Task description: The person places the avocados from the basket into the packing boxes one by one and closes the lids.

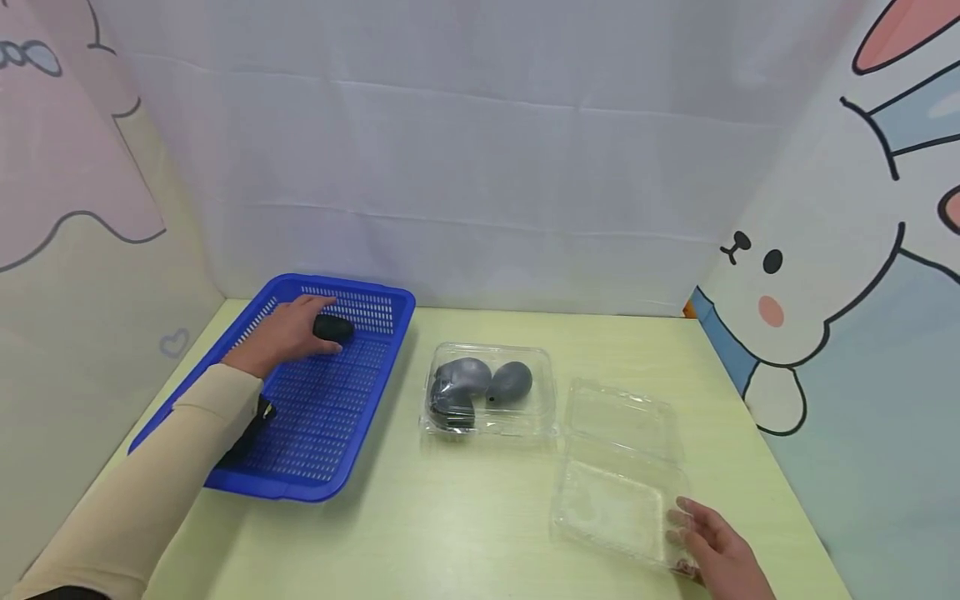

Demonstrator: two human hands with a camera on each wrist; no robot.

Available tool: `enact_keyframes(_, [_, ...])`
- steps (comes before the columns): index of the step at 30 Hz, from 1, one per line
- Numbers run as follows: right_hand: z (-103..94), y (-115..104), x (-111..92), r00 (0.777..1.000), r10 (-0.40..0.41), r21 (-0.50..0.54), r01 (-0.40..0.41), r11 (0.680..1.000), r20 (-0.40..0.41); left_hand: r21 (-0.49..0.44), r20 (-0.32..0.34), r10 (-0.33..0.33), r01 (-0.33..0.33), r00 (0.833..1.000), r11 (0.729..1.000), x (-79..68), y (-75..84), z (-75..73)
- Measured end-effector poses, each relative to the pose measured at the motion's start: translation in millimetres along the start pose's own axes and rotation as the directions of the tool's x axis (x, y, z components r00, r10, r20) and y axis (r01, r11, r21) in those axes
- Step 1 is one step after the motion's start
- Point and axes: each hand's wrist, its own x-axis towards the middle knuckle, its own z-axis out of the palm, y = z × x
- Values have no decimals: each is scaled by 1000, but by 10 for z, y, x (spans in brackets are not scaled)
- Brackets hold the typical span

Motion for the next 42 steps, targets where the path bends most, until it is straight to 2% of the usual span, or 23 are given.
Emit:
enact_keyframes(14, [26, 36, 2, 1000, 29, 29, -29, 999, -3, 15, 27, -6, 5, 1000, 1000, 150, -192, 185])
enact_keyframes(19, [47, 45, -11, 999, 34, 51, -33, 998, -4, 24, 36, -12, 12, 999, 1000, 154, -236, 238])
enact_keyframes(25, [18, 86, -16, 1000, 20, 87, -20, 996, 4, 23, 6, -33, 32, 999, 999, 137, -206, 267])
enact_keyframes(28, [2, 101, -7, 1000, 17, 91, -18, 996, 9, 35, -15, -17, 18, 1000, 999, 137, -176, 277])
enact_keyframes(30, [1, 99, -3, 1000, 12, 83, -13, 996, 14, 40, -6, -9, 9, 1000, 999, 136, -163, 278])
enact_keyframes(36, [14, 98, 4, 1000, 16, 78, -17, 997, 9, 48, 80, -24, 20, 997, 999, 131, -184, 302])
enact_keyframes(42, [18, 111, 9, 1000, 21, 59, -22, 998, 12, 21, 66, -6, 4, 998, 1000, 74, -162, 260])
